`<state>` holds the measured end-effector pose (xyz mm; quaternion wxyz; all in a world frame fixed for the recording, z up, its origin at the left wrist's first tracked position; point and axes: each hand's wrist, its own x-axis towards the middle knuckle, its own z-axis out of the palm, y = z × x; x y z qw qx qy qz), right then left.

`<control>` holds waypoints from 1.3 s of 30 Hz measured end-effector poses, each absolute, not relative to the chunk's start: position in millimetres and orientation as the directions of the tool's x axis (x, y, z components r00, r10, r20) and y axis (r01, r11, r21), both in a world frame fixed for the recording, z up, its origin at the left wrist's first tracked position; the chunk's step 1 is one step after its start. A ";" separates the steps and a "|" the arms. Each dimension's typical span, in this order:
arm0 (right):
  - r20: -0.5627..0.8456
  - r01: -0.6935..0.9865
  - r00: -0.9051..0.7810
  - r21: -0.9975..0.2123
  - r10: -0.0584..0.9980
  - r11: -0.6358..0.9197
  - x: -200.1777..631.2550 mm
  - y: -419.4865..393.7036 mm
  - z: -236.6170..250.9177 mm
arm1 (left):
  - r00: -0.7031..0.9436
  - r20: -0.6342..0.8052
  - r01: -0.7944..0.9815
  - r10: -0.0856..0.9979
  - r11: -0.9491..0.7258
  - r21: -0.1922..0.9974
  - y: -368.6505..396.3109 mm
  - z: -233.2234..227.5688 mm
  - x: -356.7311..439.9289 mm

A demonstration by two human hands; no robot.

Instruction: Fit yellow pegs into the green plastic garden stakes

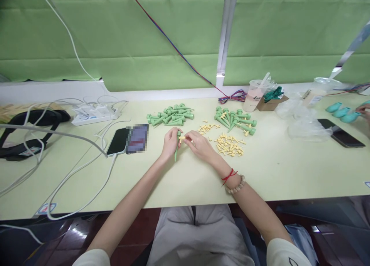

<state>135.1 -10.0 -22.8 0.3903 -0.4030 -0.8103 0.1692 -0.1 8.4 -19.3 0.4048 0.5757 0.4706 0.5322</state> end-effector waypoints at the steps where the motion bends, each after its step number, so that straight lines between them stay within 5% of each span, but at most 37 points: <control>1: 0.507 0.541 -0.387 -0.552 0.770 0.635 135.5 -9.7 -23.3 | -0.009 0.230 0.116 0.973 -0.228 0.967 8.0 -19.9 0.1; 4: 0.519 0.554 -0.406 -0.514 0.752 0.655 135.2 -7.8 -27.7 | -0.029 0.251 0.131 0.968 -0.246 0.961 3.9 -22.0 1.2; 10: 0.418 0.431 -0.341 -0.726 0.842 0.535 126.1 -6.0 -38.0 | -0.037 0.316 0.169 0.948 -0.306 0.937 -5.5 -21.0 -0.3; 14: 0.402 0.411 -0.333 -0.752 0.853 0.515 122.6 -9.9 -35.3 | -0.039 0.290 0.135 0.956 -0.283 0.950 -3.4 -17.0 -0.3; 23: 0.535 0.586 -0.393 -0.481 0.748 0.651 130.9 -12.6 -28.2 | 0.055 0.124 0.061 0.991 -0.127 0.990 8.1 -17.7 0.1; 28: 0.486 0.439 -0.320 -0.685 0.813 0.582 127.7 -14.4 -27.5 | -0.051 0.193 0.009 0.980 -0.193 0.981 -2.1 -20.1 6.8; 33: 0.271 0.179 -0.334 -0.922 0.903 0.343 119.3 -14.5 -25.1 | -0.131 0.341 0.064 0.931 -0.336 0.940 -11.5 -17.8 7.3; 35: 0.248 0.180 -0.343 -0.929 0.906 0.323 117.2 -15.5 -24.2 | -0.103 0.291 0.033 0.951 -0.289 0.957 -10.7 -14.2 5.7; 39: 0.317 0.282 -0.257 -0.879 0.913 0.384 119.2 -19.4 -20.8 | 0.046 -0.029 -0.119 0.999 0.035 0.992 -3.4 -7.0 3.6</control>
